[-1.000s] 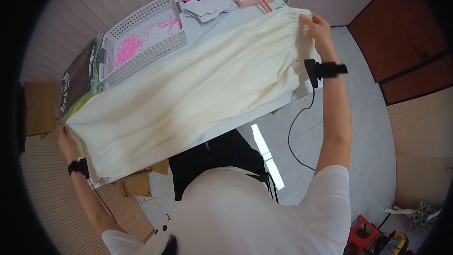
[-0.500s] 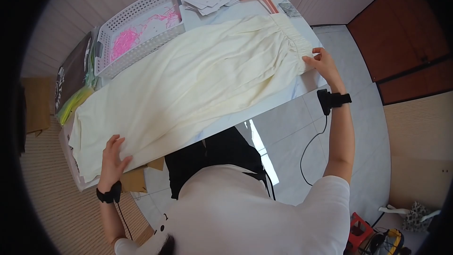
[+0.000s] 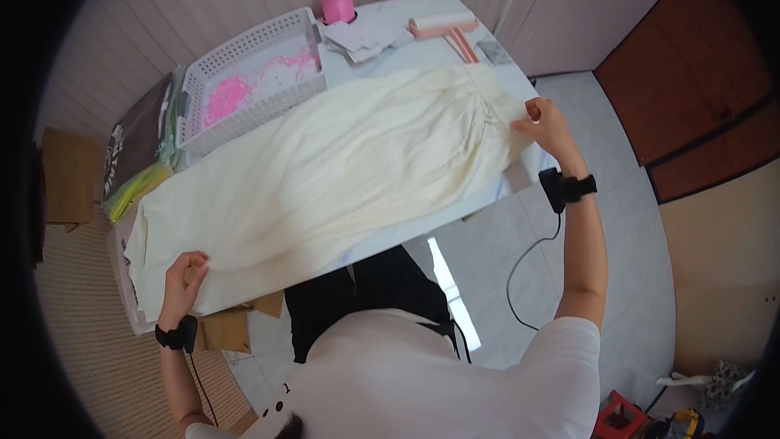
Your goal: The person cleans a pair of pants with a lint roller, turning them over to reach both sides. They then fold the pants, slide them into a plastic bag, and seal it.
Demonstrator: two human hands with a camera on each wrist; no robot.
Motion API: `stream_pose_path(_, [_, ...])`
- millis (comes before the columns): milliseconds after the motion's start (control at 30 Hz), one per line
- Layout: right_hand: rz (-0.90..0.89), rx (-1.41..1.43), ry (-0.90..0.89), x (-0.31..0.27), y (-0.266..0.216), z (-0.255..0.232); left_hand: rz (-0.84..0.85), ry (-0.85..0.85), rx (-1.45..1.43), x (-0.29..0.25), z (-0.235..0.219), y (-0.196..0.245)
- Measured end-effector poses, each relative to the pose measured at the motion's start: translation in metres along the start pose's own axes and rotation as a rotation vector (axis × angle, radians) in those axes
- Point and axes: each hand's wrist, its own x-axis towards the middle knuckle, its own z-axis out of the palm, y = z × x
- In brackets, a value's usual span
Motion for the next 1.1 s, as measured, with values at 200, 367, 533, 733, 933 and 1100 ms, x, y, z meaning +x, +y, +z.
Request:
stream_pose_path(200, [-0.063, 0.192, -0.209, 0.015, -0.043, -0.001, 0.297, -0.009, 0.118, 0.070, -0.009, 0.089])
stream_pose_path(367, [-0.603, 0.285, -0.156, -0.064, -0.106, -0.039, 0.645, 0.011, 0.085, 0.115, 0.021, 0.176])
stream_pose_path(533, [-0.426, 0.243, -0.116, -0.120, -0.078, -0.022, 0.907, -0.073, 0.137, 0.153, 0.101, 0.239])
stream_pose_path(733, [-0.237, 0.276, -0.082, -0.143, -0.044, -0.006, 0.837, -0.534, 0.071, 0.174, 0.188, 0.248])
stream_pose_path(933, [-0.102, 0.543, 0.011, -0.124, -0.042, -0.005, 0.916, -0.114, 0.206, 0.125, 0.200, 0.258])
stream_pose_path(1100, [-0.095, 0.656, 0.062, -0.082, -0.042, -0.020, 0.875, -0.016, 0.071, 0.166, 0.187, 0.254])
